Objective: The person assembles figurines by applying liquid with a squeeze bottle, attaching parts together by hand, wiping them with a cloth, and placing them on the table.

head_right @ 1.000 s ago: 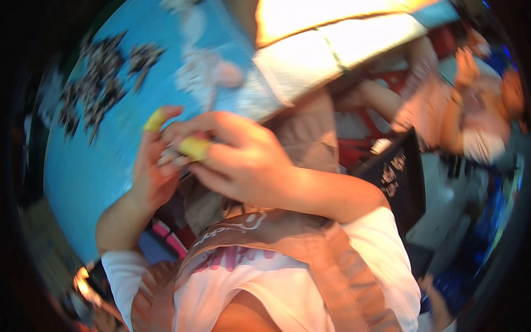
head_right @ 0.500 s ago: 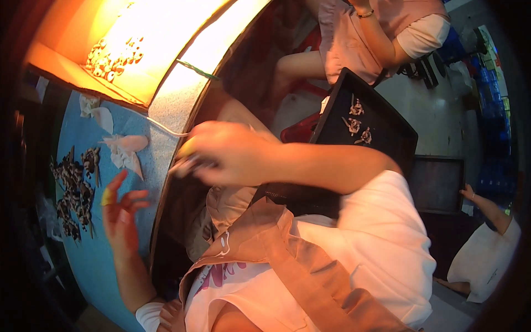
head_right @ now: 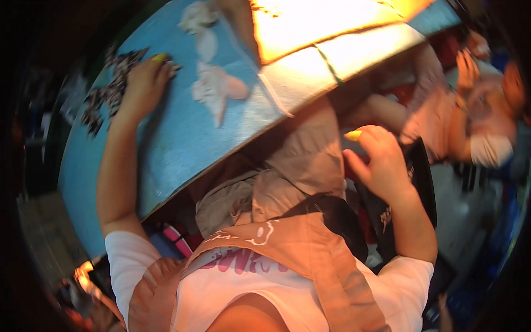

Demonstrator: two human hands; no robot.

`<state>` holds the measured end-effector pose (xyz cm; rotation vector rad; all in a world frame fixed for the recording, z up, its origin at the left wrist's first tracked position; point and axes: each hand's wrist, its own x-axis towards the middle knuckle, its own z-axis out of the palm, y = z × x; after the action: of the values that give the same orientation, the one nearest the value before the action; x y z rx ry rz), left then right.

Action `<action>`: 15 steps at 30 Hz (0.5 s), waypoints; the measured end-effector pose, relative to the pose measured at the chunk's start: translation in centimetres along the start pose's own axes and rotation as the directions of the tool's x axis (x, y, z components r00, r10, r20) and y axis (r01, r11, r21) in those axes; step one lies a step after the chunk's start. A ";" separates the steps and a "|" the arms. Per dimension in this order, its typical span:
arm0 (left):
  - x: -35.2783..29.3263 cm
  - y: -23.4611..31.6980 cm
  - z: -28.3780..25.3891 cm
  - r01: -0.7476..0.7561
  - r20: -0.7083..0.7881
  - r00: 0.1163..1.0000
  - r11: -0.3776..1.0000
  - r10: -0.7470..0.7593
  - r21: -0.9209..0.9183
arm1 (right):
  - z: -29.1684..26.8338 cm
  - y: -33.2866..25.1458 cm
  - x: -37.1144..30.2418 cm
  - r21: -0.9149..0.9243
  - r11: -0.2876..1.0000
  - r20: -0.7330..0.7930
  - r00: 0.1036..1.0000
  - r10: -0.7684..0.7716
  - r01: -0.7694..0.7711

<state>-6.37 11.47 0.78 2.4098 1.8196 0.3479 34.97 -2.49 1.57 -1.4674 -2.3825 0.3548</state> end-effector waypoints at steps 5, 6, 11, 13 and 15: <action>-3.9 1.9 -0.9 -0.033 -0.085 0.995 0.985 0.048 0.167 | 3.8 -6.1 7.6 0.223 0.945 -0.261 0.949 -0.178 0.239; -4.7 2.1 -1.0 -0.059 -0.093 0.993 0.987 0.074 0.146 | 4.6 -6.9 8.8 0.283 0.949 -0.257 0.964 -0.063 0.137; -6.5 4.4 -2.5 0.040 -0.055 0.997 0.946 -0.061 -0.323 | 6.8 -7.6 12.9 0.231 0.968 -0.259 0.965 -0.037 0.099; -7.1 5.2 -1.6 -0.003 -0.146 0.988 0.927 -0.056 -0.375 | 7.5 -7.3 13.1 0.228 0.955 -0.325 0.939 -0.108 0.189; -7.8 6.4 -0.8 0.161 0.125 0.970 0.167 -0.207 -0.973 | 7.9 -8.1 12.4 0.765 0.610 -0.315 0.946 0.076 0.205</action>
<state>-2.62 2.13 1.98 1.1825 1.1400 1.1264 19.97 4.66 -0.98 -0.8985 -1.6280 0.9377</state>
